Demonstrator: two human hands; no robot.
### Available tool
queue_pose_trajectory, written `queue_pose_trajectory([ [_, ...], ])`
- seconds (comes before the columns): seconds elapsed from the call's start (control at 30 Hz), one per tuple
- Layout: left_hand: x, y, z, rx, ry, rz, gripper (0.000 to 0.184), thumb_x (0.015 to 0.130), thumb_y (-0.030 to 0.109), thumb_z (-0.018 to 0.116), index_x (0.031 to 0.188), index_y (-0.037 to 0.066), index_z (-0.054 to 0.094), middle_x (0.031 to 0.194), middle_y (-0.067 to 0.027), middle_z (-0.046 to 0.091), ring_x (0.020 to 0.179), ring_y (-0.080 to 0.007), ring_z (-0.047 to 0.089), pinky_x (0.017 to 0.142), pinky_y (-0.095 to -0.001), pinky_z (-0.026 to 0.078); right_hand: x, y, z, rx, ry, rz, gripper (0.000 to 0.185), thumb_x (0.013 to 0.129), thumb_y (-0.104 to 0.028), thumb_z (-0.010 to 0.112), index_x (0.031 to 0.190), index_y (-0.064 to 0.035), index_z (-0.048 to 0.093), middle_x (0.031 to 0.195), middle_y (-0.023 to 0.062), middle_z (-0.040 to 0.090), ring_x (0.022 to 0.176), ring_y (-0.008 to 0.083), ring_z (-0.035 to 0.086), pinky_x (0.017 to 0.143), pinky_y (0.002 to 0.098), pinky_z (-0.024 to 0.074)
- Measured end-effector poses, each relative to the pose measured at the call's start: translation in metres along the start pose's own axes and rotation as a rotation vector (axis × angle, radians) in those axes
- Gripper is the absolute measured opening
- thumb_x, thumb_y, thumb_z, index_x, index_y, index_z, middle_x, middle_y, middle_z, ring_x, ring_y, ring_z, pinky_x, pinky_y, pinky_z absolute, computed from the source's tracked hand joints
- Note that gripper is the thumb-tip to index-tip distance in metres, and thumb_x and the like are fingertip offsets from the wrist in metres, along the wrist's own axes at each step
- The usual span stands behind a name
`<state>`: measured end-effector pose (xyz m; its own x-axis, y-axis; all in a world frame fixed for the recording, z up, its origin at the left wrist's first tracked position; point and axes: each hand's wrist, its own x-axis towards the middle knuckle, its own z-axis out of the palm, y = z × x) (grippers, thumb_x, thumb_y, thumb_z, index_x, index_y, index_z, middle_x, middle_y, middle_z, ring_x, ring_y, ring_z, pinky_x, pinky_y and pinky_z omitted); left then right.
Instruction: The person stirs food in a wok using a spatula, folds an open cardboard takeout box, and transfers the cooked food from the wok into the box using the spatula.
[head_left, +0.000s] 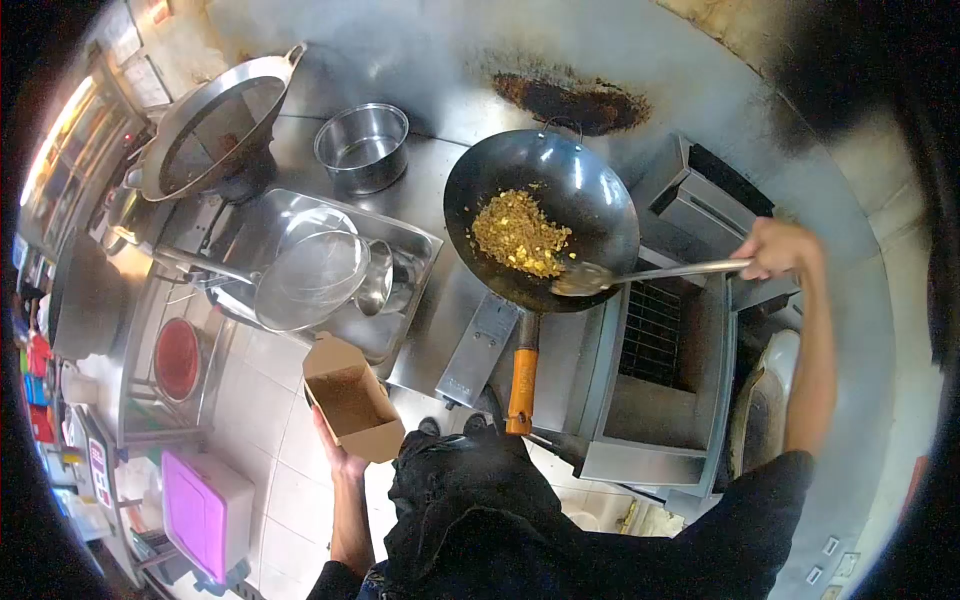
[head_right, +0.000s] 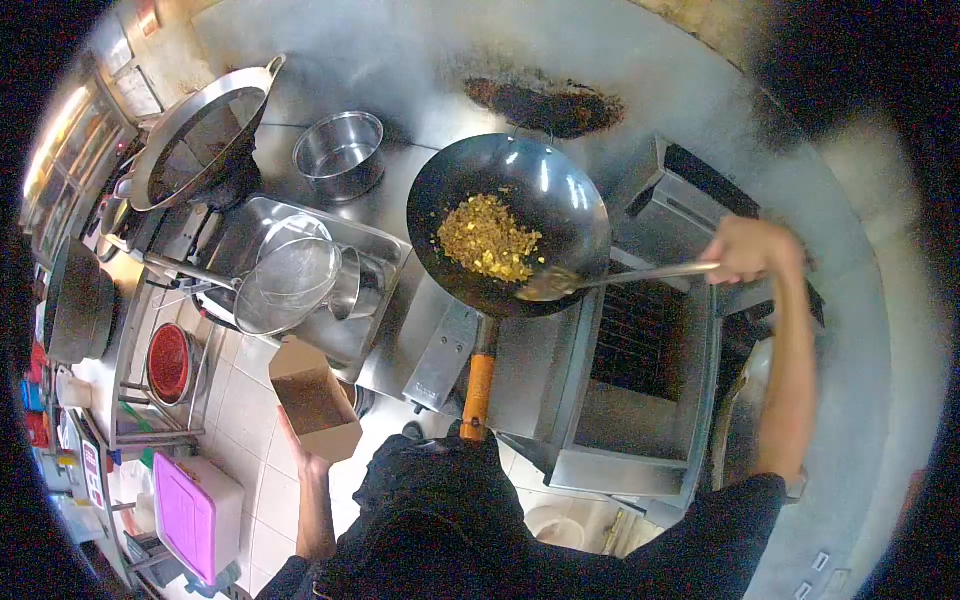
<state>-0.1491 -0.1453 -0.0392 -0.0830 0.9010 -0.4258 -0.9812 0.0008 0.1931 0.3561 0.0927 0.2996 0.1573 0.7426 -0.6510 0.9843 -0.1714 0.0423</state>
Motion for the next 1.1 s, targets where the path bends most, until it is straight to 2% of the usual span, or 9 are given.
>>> queue_pose_trajectory([
  [0.27, 0.0, -0.002, -0.003, -0.019, -0.083, 0.004, 0.067, 0.082, 0.058, 0.051, 0.129, 0.011, 0.042, 0.127, -0.0111, 0.047, 0.111, -0.0297, 0.048, 0.094, -0.0467, 0.04, 0.089, -0.005, 0.18, 0.531, 0.235, -0.305, 0.042, 0.08, -0.016, 0.065, 0.12, -0.009, 0.056, 0.055, 0.0017, 0.053, 0.045, 0.0076, 0.051, 0.04, 0.024, 0.041],
  [0.37, -0.009, 0.003, 0.003, 0.016, -0.115, 0.063, 0.067, 0.082, 0.058, 0.051, 0.129, 0.01, 0.041, 0.127, -0.0119, 0.047, 0.111, -0.0301, 0.048, 0.093, -0.0468, 0.041, 0.072, 0.0, 0.197, 1.071, -0.024, -0.261, 0.047, 0.083, -0.011, 0.06, 0.128, -0.0066, 0.048, 0.063, 0.0044, 0.055, 0.045, 0.0091, 0.051, 0.038, 0.0228, 0.0406],
  [0.5, -0.004, 0.007, -0.015, 0.002, -0.112, 0.029, 0.067, 0.082, 0.058, 0.05, 0.129, 0.01, 0.041, 0.127, -0.011, 0.047, 0.111, -0.0295, 0.048, 0.093, -0.0464, 0.041, 0.077, -0.032, 0.238, 1.36, -0.156, -0.317, 0.043, 0.084, -0.009, 0.057, 0.126, -0.0015, 0.046, 0.063, 0.004, 0.052, 0.044, 0.0095, 0.048, 0.034, 0.023, 0.0354],
  [0.6, -0.001, 0.013, -0.007, 0.03, -0.126, 0.029, 0.067, 0.083, 0.058, 0.049, 0.13, 0.011, 0.041, 0.127, -0.0105, 0.047, 0.112, -0.0292, 0.048, 0.094, -0.0469, 0.04, 0.065, -0.042, 0.243, 1.323, -0.017, -0.295, 0.032, 0.084, -0.012, 0.058, 0.114, -0.0008, 0.054, 0.06, 0.002, 0.051, 0.043, 0.0085, 0.047, 0.034, 0.0232, 0.0336],
  [0.7, -0.004, 0.007, 0.001, 0.025, -0.127, 0.031, 0.066, 0.084, 0.058, 0.048, 0.13, 0.011, 0.041, 0.128, -0.0108, 0.047, 0.112, -0.0293, 0.047, 0.095, -0.0474, 0.038, 0.07, -0.053, 0.257, 1.087, 0.149, -0.311, 0.014, 0.083, -0.017, 0.062, 0.084, -0.0028, 0.062, 0.054, -0.0021, 0.049, 0.04, 0.0069, 0.043, 0.036, 0.0237, 0.0349],
  [0.8, -0.005, 0.005, 0.014, 0.025, -0.152, -0.026, 0.066, 0.084, 0.058, 0.048, 0.13, 0.011, 0.041, 0.128, -0.0112, 0.047, 0.113, -0.0295, 0.047, 0.096, -0.0477, 0.038, 0.072, -0.038, 0.232, 0.632, 0.538, -0.374, 0.016, 0.082, -0.015, 0.062, 0.08, 0.0014, 0.062, 0.06, 0.0068, 0.059, 0.049, 0.0126, 0.055, 0.045, 0.0278, 0.042],
  [0.83, -0.004, 0.001, 0.016, 0.004, -0.187, -0.051, 0.066, 0.084, 0.058, 0.048, 0.13, 0.011, 0.041, 0.128, -0.0112, 0.047, 0.113, -0.0296, 0.047, 0.096, -0.0477, 0.038, 0.061, -0.039, 0.225, 0.433, 0.747, -0.501, 0.021, 0.081, -0.013, 0.061, 0.094, 0.0033, 0.061, 0.065, 0.014, 0.062, 0.061, 0.0198, 0.063, 0.053, 0.0324, 0.0473],
  [0.9, -0.005, 0.002, 0.018, -0.011, -0.191, -0.057, 0.066, 0.084, 0.058, 0.048, 0.13, 0.011, 0.041, 0.128, -0.0115, 0.047, 0.113, -0.0299, 0.047, 0.096, -0.0478, 0.038, 0.033, -0.046, 0.2, 0.076, 0.727, -0.418, 0.03, 0.08, -0.009, 0.058, 0.109, -0.0004, 0.057, 0.072, 0.0164, 0.062, 0.069, 0.0274, 0.064, 0.059, 0.0385, 0.0497],
  [1.1, 0.004, 0.001, 0.014, -0.002, -0.099, -0.044, 0.063, 0.083, 0.058, 0.049, 0.127, 0.013, 0.045, 0.125, -0.0103, 0.049, 0.11, -0.0294, 0.048, 0.094, -0.0471, 0.04, 0.006, -0.05, 0.178, -0.389, 0.921, -0.357, 0.038, 0.078, -0.003, 0.054, 0.116, -0.0096, 0.054, 0.078, 0.0139, 0.057, 0.064, 0.0332, 0.061, 0.062, 0.0449, 0.0496],
])
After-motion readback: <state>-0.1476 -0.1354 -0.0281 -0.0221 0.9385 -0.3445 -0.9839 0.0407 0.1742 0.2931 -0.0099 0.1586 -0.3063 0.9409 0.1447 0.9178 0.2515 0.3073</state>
